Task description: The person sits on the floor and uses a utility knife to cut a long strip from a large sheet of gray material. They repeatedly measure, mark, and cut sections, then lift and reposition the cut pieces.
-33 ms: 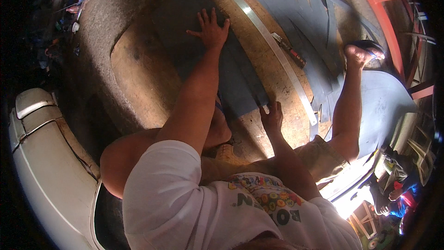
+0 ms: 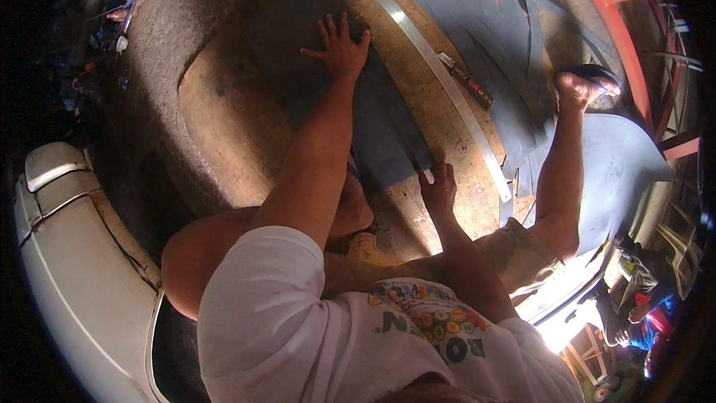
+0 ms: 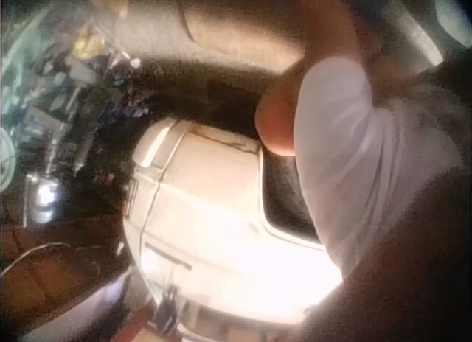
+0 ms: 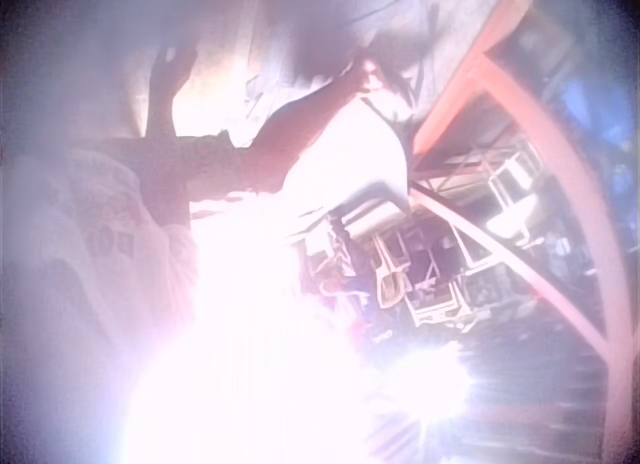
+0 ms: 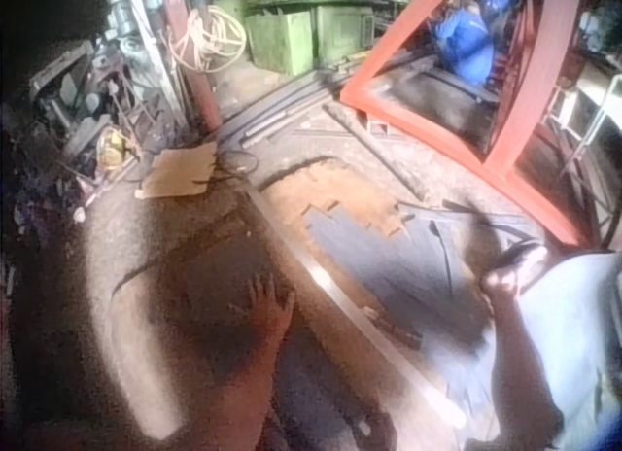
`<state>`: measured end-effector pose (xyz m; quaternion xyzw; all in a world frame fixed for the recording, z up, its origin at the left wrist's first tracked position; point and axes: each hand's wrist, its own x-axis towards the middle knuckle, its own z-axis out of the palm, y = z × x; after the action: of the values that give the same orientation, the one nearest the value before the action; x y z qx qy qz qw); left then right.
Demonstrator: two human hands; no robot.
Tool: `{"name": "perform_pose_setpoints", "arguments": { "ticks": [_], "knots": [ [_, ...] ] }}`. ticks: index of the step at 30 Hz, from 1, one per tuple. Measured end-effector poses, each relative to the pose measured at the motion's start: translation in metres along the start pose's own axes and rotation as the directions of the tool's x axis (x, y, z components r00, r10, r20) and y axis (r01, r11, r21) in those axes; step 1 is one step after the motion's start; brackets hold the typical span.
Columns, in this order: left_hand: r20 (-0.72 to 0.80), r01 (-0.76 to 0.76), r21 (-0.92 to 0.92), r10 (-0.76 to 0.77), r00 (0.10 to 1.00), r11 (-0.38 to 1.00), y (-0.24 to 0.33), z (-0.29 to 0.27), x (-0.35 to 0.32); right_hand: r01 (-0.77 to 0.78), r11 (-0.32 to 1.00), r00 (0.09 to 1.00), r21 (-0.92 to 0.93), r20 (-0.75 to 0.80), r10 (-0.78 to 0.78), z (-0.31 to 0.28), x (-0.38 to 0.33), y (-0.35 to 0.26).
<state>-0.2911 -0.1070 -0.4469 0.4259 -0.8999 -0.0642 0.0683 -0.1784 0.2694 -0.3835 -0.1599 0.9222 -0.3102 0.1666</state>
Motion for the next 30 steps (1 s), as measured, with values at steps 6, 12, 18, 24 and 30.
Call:
{"name": "perform_pose_setpoints", "arguments": {
  "ticks": [6,12,18,24,30],
  "knots": [
    [0.017,-0.008,-0.008,0.008,1.0,1.0,0.0,-0.003,0.0,0.008,1.0,1.0,0.012,-0.007,-0.008,0.0,0.0,0.0],
    [-0.056,-0.037,-0.081,0.033,0.998,0.996,-0.005,0.018,0.002,0.087,0.996,0.993,0.02,-0.084,-0.085,0.004,-0.004,0.009],
    [-0.036,-0.088,-0.06,0.086,0.996,0.994,-0.021,0.042,0.01,-0.015,0.998,1.0,0.066,0.002,0.015,0.004,-0.003,0.013],
    [-0.027,-0.08,-0.017,0.08,0.996,0.997,-0.019,0.038,0.012,0.015,0.999,0.999,0.038,-0.033,-0.013,0.005,-0.005,0.013],
    [0.002,-0.101,-0.071,0.101,0.995,0.992,-0.017,0.025,0.011,-0.002,0.998,1.0,0.07,-0.011,0.003,-0.001,-0.004,0.009]
  ]
}}
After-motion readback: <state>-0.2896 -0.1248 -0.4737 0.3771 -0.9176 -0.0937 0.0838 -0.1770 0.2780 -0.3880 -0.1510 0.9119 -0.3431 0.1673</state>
